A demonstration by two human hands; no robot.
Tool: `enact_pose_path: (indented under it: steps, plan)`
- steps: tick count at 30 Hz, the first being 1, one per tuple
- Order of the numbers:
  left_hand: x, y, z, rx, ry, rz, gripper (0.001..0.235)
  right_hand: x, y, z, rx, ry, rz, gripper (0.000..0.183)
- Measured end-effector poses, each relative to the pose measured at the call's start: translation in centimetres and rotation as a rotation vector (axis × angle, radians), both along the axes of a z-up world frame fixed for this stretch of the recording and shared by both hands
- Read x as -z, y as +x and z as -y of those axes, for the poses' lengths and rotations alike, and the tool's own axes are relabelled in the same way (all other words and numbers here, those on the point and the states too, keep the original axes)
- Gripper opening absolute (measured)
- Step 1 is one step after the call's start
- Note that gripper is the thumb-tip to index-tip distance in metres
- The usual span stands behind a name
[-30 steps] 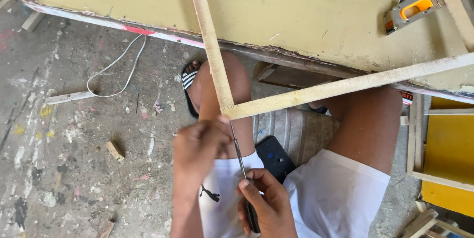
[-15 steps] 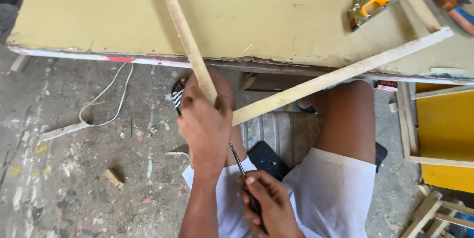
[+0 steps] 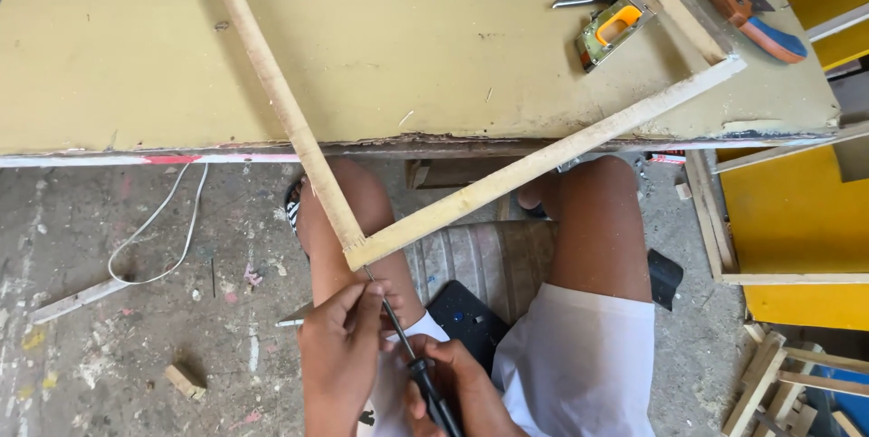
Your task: Using a screwdriver to mark or create pilot holes in wooden strips for frame assembly.
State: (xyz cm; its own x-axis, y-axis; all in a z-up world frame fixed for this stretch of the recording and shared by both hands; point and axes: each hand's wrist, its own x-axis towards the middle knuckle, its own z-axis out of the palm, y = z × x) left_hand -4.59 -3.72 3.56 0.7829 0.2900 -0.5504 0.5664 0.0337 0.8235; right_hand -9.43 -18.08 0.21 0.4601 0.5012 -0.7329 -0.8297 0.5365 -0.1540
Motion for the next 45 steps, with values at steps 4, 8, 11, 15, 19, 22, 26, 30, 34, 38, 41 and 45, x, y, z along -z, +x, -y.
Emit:
enact_pose_path:
  steps: [4,8,11,15,19,22,26,30,34,38,41,45]
  plan:
    - [0.1,0.3,-0.1,0.003,-0.070,-0.015,0.023,-0.2,-0.7,-0.3,0.069,-0.225,-0.047,0.036]
    - [0.5,0.0,0.1,-0.046,-0.040,0.028,0.026,11.3,-6.0,2.5,-0.364,-0.635,0.168,0.051]
    - [-0.1,0.7,0.1,-0.051,-0.037,0.022,0.028,11.5,-3.7,3.0,-0.636,-1.052,0.300,0.038]
    - [-0.4,0.3,0.3,-0.023,0.010,0.069,0.028,5.8,-9.3,1.2,-0.505,-1.805,0.735,0.056]
    - [-0.2,0.1,0.2,-0.020,-0.005,0.110,0.026,8.2,-9.2,1.7,-0.818,-1.783,0.744,0.045]
    - [-0.2,0.2,-0.1,-0.032,-0.038,0.079,0.022,7.3,-8.0,1.7,-0.899,-1.580,0.648,0.044]
    - [-1.8,1.0,-2.1,0.050,0.335,0.051,0.031,5.3,-6.0,1.7,-0.998,-1.412,0.566,0.039]
    - [2.3,4.9,-4.7,-0.106,0.796,0.284,0.060,4.5,-6.4,1.5,-1.018,-1.454,0.580,0.047]
    - [0.6,9.3,-2.7,-0.016,0.653,0.373,0.047,3.1,-5.6,1.2,-0.893,-1.519,0.681,0.042]
    - [2.3,9.9,-1.7,0.001,0.773,0.231,0.031,2.1,-5.3,1.5,-0.690,-1.516,0.817,0.041]
    - [1.4,9.6,-1.1,-0.060,0.728,0.320,0.022,2.5,-5.5,2.0,-0.603,-1.519,0.797,0.041]
    - [-1.2,9.8,0.6,-0.170,0.479,0.244,0.040,2.9,-6.3,1.7,-0.112,-1.784,1.141,0.029]
